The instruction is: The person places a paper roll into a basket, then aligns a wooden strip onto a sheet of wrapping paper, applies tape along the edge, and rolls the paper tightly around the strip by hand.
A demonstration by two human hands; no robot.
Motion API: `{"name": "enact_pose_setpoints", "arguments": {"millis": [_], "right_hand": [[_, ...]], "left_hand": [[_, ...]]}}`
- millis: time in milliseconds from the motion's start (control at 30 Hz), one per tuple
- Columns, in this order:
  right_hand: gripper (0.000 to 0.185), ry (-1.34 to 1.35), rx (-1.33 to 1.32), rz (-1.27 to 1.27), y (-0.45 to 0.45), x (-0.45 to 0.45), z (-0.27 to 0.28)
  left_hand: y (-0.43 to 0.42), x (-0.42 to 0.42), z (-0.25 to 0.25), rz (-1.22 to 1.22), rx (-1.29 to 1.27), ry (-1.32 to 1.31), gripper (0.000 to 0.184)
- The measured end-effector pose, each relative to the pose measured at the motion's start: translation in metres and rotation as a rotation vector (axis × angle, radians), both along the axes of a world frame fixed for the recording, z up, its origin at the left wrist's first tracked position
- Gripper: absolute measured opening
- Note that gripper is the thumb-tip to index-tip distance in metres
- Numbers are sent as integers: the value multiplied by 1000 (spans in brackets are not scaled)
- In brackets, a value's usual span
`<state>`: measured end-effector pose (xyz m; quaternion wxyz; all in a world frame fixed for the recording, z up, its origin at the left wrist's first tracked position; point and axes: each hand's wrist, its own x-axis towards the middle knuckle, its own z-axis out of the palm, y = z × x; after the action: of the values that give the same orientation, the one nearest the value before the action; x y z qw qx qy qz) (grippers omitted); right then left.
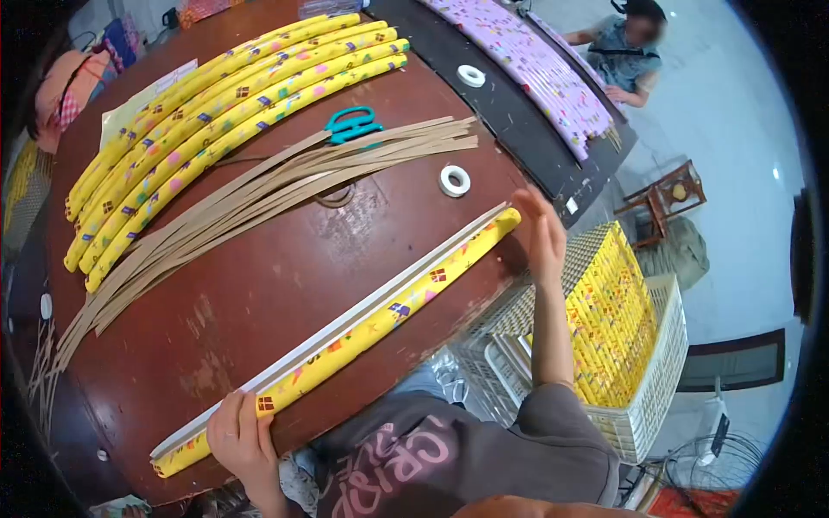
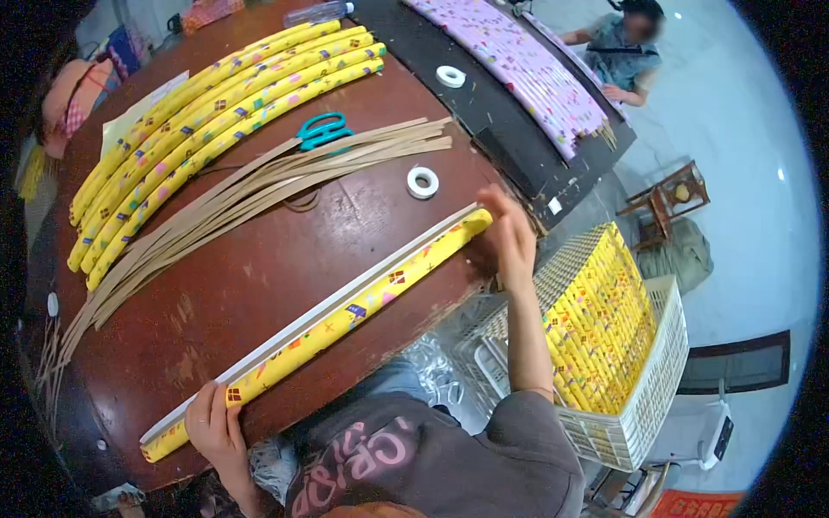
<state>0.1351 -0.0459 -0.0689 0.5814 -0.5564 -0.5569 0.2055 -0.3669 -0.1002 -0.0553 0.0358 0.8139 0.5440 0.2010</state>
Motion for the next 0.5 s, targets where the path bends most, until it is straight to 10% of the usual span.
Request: {"name": "enact_pose_setpoints", "arguments": {"millis": [167,500], "right_hand": [[58,358,-88,32,15,22,-7],[51,235,-140,34,22,24,-22]], "left_hand": [[-2,-1,-1,118,-69,-32,33],[5,4,10,164,-186,-71,31]]}}
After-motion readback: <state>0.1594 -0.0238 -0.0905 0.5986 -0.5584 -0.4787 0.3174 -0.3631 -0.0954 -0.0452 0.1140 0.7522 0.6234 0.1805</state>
